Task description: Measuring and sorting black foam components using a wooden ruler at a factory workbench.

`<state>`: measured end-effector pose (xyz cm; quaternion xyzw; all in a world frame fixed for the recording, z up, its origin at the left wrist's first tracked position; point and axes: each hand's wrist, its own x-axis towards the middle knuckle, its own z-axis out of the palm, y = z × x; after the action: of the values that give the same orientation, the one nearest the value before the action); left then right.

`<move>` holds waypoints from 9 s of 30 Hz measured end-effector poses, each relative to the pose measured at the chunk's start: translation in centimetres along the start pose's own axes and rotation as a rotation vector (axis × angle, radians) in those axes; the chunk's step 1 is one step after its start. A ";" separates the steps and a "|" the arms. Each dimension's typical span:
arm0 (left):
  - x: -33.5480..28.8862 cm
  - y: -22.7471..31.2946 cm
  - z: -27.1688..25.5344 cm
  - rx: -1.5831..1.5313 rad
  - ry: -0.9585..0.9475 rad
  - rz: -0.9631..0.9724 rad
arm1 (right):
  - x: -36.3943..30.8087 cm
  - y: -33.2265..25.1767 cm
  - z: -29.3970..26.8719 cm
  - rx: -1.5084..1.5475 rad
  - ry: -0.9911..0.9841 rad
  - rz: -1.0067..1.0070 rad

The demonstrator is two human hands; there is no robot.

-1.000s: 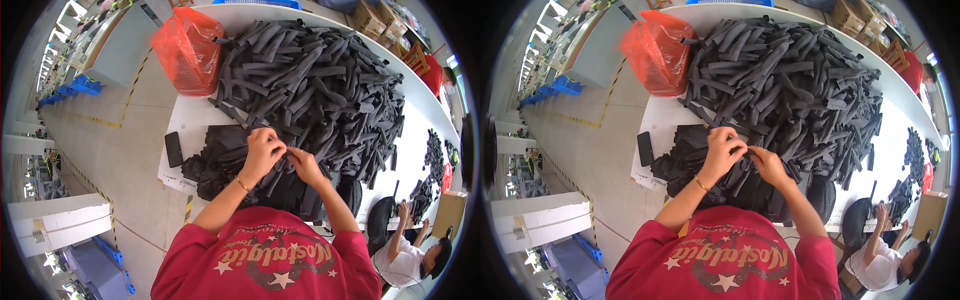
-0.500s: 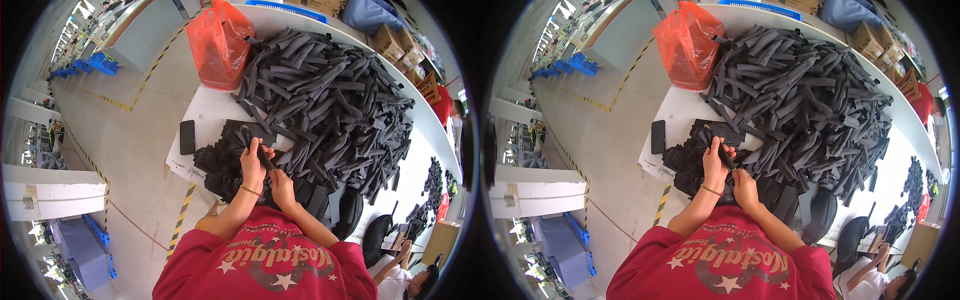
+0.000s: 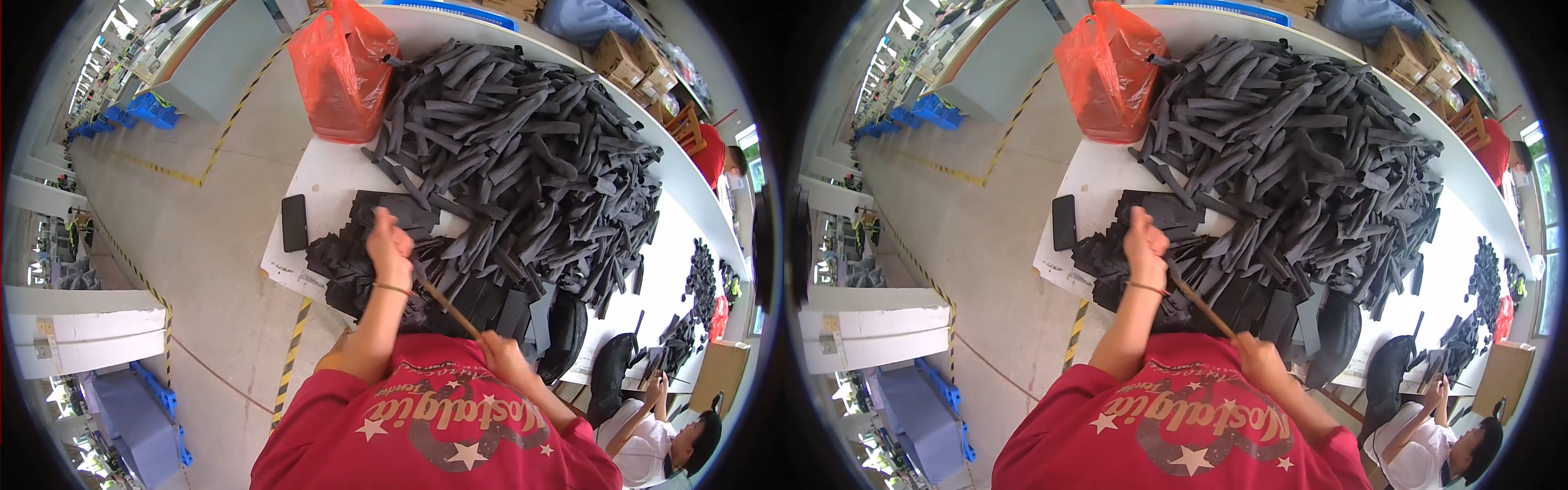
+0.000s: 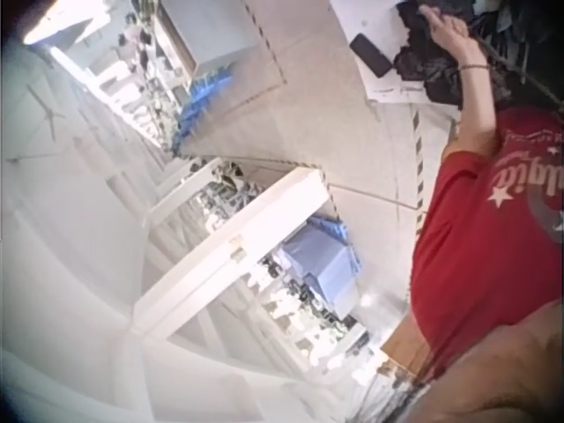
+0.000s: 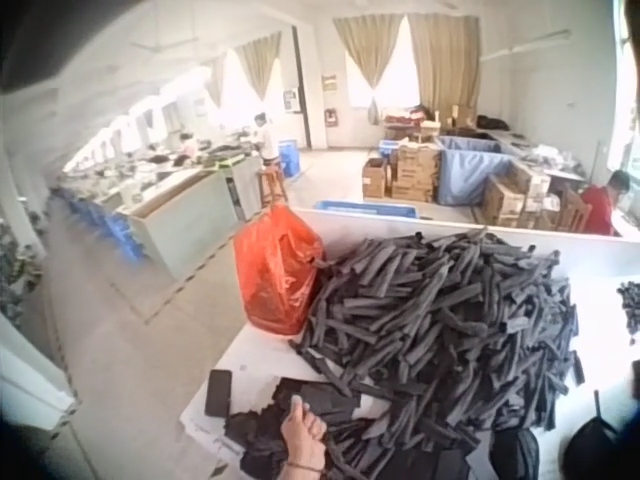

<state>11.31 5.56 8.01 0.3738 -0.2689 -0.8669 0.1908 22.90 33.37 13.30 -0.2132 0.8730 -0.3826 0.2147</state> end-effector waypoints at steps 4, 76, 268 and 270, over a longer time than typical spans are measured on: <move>0.7 2.5 0.9 -0.007 -0.056 0.027 | -0.9 -1.7 -1.7 0.067 0.067 -0.026; -1.2 -2.1 0.6 -0.116 -0.326 -0.171 | 16.4 -1.5 4.5 0.319 0.334 -0.156; 12.8 0.1 -1.7 1.859 -1.347 0.861 | 33.2 -3.1 -7.4 0.390 0.603 -0.118; 13.1 -1.0 -2.6 1.998 -1.401 0.919 | 30.1 -1.6 -5.8 0.366 0.530 -0.032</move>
<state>4.65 -1.49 -1.23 -0.3009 -0.9377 -0.1588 -0.0707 -4.49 19.57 11.67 -0.0777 0.8116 -0.5789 0.0086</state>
